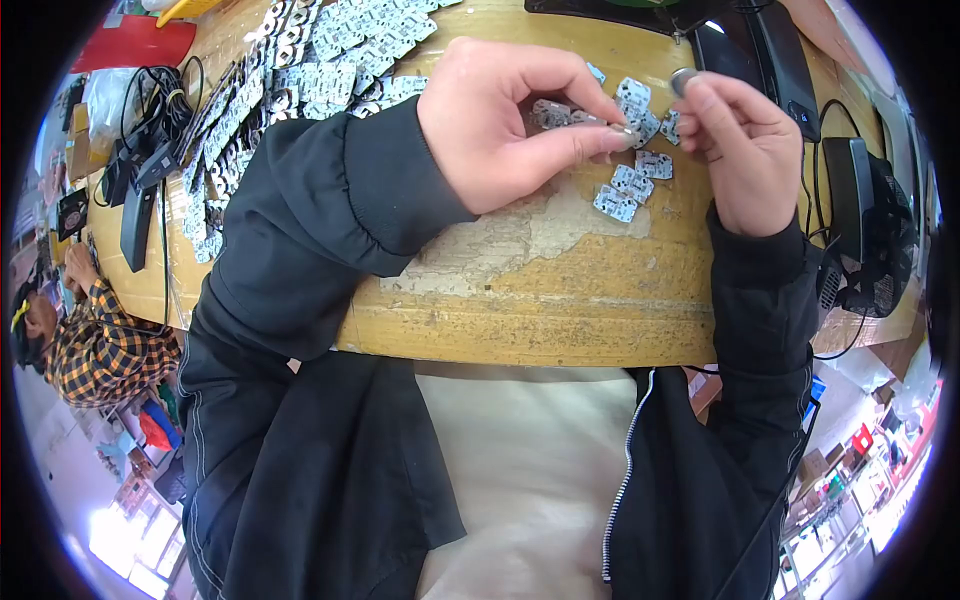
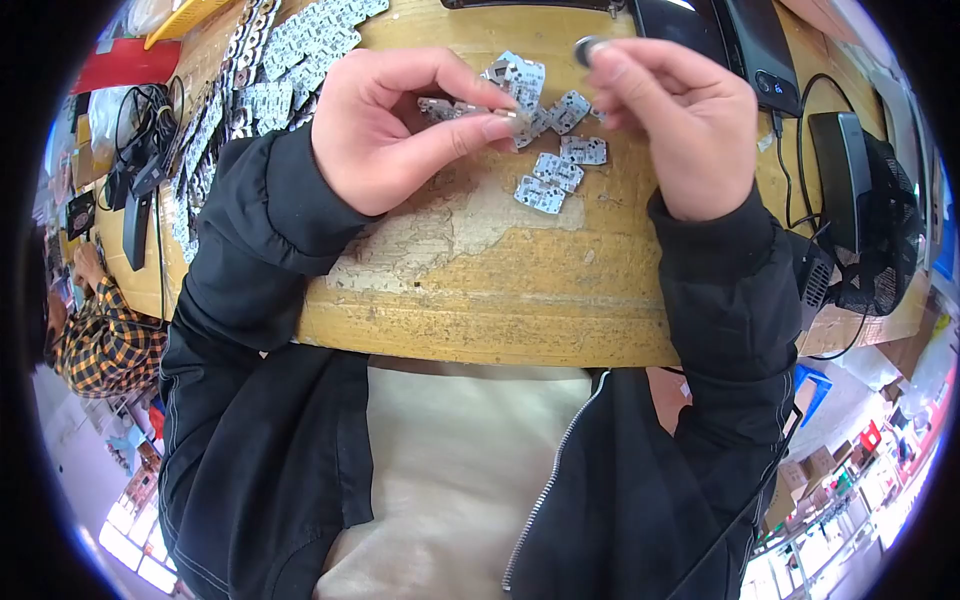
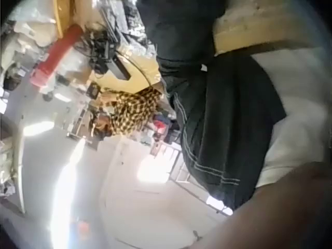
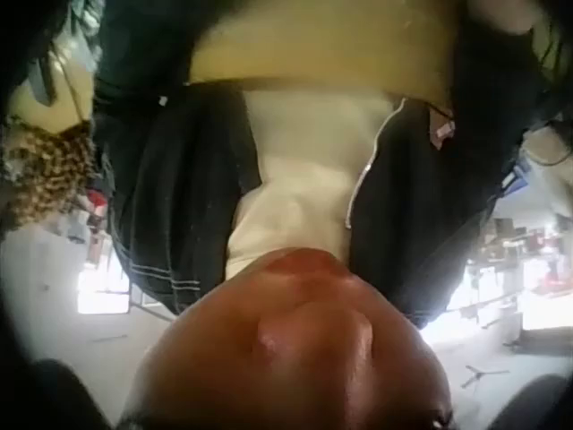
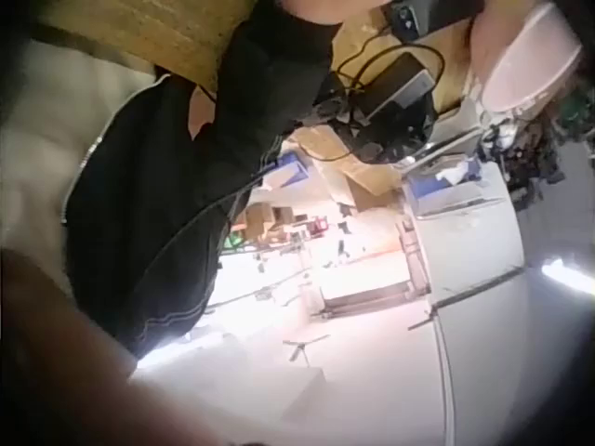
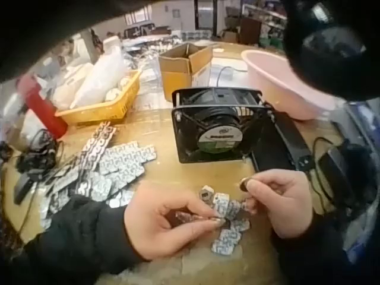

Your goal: The recorder is assembling small segments of LED light strips at an industrial workbench.

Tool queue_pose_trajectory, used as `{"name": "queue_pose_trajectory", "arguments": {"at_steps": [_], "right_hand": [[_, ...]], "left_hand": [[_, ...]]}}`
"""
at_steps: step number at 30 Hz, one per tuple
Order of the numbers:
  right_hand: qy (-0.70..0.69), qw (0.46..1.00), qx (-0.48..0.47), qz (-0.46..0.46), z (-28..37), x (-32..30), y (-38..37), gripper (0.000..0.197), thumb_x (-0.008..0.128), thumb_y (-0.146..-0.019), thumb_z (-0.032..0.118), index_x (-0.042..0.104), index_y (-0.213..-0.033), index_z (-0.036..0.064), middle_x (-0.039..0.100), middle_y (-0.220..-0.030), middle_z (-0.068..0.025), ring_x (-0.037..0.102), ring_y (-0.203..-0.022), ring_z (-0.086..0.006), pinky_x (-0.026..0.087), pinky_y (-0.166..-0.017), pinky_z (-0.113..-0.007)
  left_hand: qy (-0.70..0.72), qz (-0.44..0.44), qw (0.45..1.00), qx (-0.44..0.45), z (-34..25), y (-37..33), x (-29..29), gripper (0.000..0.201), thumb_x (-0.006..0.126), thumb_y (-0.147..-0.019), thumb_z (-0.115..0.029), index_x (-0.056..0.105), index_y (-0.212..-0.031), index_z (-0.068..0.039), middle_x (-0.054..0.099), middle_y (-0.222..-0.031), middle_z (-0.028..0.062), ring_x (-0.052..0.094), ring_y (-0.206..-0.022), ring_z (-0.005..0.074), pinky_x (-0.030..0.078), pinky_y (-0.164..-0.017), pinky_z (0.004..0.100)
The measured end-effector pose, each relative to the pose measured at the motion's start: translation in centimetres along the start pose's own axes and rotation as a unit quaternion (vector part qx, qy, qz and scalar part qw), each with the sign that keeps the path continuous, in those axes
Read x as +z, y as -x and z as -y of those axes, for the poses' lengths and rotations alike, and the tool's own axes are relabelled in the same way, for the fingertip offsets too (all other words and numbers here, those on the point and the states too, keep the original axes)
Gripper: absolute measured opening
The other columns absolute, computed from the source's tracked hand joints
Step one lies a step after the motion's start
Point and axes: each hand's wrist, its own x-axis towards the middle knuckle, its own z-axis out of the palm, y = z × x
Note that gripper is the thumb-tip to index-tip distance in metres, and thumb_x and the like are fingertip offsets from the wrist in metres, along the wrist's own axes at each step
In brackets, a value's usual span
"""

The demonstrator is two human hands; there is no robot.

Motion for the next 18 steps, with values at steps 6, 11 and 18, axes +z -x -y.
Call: {"name": "queue_pose_trajectory", "arguments": {"at_steps": [6, 11, 18], "right_hand": [[0.057, 0.997, -0.056, 0.010, 0.8, 1.4, 0.9, 0.016, 0.060, -0.087, 0.004, 0.063, -0.100, -0.0048, 0.064, -0.080, -0.0074, 0.060, -0.068, -0.0099, 0.048, -0.061, -0.020], [0.067, 0.997, -0.032, 0.034, 0.8, 1.8, 1.2, 0.015, 0.060, -0.086, 0.003, 0.063, -0.099, -0.0050, 0.065, -0.082, -0.0083, 0.061, -0.069, -0.0105, 0.049, -0.062, -0.020], [0.156, 0.978, -0.117, 0.067, 1.0, 2.1, 1.2, 0.014, 0.060, -0.082, -0.006, 0.064, -0.096, -0.0066, 0.066, -0.083, -0.0113, 0.063, -0.073, -0.0125, 0.051, -0.065, -0.020]], "left_hand": [[0.108, -0.067, 0.991, -0.031, 0.2, -0.2, 0.5, 0.013, 0.066, -0.082, -0.007, 0.065, -0.091, 0.002, 0.066, -0.078, 0.0071, 0.063, -0.069, 0.0091, 0.051, -0.064, 0.0221], [0.108, -0.015, 0.994, -0.025, 0.3, -0.4, 0.0, 0.017, 0.058, -0.086, 0.000, 0.059, -0.103, 0.006, 0.065, -0.093, 0.0126, 0.065, -0.084, 0.0159, 0.053, -0.075, 0.0231], [0.123, -0.041, 0.991, -0.024, 0.4, -0.2, 0.3, 0.012, 0.063, -0.084, -0.006, 0.064, -0.092, 0.003, 0.067, -0.081, 0.0086, 0.064, -0.075, 0.0101, 0.051, -0.067, 0.0216]]}}
